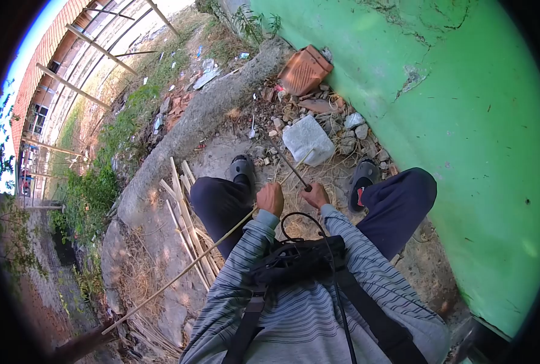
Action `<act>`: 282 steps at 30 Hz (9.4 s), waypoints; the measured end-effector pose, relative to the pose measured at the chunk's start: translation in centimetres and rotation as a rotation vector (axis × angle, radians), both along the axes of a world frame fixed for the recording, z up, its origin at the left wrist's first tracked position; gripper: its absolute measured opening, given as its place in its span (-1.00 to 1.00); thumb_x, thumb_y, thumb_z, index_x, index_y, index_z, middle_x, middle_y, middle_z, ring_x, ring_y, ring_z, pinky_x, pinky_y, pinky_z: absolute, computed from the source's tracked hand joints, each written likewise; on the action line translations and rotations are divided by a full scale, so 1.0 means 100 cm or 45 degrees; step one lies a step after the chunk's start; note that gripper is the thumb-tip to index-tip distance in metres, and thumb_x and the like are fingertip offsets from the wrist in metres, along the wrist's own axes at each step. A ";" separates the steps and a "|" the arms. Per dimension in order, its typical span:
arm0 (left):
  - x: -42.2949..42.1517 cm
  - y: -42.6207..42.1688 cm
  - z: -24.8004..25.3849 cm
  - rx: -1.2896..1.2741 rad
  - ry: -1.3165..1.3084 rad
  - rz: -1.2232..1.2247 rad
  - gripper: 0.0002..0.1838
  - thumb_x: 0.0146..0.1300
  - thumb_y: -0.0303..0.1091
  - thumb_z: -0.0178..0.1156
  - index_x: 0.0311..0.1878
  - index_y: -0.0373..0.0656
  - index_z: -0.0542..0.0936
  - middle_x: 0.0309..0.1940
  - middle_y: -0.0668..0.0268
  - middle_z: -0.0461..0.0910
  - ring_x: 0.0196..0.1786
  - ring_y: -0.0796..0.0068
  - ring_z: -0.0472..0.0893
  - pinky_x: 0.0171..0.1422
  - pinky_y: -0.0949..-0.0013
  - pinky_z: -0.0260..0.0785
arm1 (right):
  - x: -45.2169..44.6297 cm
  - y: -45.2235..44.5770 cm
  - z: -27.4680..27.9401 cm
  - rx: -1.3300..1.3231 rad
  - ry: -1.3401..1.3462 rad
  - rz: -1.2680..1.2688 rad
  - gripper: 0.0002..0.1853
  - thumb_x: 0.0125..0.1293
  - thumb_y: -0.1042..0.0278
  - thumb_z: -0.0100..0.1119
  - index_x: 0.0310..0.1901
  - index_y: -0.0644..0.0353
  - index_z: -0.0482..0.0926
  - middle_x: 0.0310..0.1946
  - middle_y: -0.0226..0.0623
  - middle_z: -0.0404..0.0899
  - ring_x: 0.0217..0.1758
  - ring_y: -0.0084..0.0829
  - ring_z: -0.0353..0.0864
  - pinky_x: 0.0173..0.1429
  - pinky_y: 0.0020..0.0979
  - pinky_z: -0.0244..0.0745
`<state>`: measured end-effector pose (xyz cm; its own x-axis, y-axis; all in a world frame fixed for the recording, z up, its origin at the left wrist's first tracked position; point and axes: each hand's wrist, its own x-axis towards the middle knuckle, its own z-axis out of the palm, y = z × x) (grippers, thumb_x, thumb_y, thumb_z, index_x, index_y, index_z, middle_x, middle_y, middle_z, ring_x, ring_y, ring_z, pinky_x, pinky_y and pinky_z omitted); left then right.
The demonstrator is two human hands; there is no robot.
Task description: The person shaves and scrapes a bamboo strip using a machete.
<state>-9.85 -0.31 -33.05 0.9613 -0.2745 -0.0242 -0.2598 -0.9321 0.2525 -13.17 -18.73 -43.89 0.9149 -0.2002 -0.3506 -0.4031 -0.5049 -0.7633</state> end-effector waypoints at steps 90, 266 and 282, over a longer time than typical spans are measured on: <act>-0.004 -0.003 -0.008 0.041 0.127 0.026 -0.85 0.21 -0.43 0.17 -0.37 -0.31 0.65 -0.42 -0.09 0.70 -0.36 -0.12 0.75 -0.28 -0.05 0.59 | 0.039 -0.024 -0.009 -0.227 0.066 0.057 -0.68 0.15 0.08 0.30 -0.29 0.20 0.72 -0.32 0.04 0.72 -0.19 0.11 0.73 -0.05 0.01 0.62; 0.007 0.004 -0.037 -0.122 0.590 0.019 -0.44 0.55 0.02 -0.14 -0.06 -0.34 0.65 -0.10 -0.27 0.69 0.02 -0.30 0.68 0.20 -0.19 0.50 | -0.017 -0.007 0.009 -0.125 -0.152 -0.033 -0.66 0.08 0.10 0.36 -0.30 0.24 0.68 -0.39 0.01 0.71 -0.25 0.05 0.74 -0.10 -0.06 0.60; 0.031 0.012 -0.098 0.136 0.554 -0.502 -0.46 0.58 -0.06 -0.17 0.01 -0.32 0.67 -0.03 -0.24 0.67 0.05 -0.28 0.67 0.20 -0.12 0.52 | -0.012 -0.001 0.001 -0.110 -0.155 0.139 -0.66 0.03 0.13 0.36 -0.27 0.22 0.70 -0.39 0.03 0.69 -0.25 0.09 0.71 -0.09 -0.03 0.61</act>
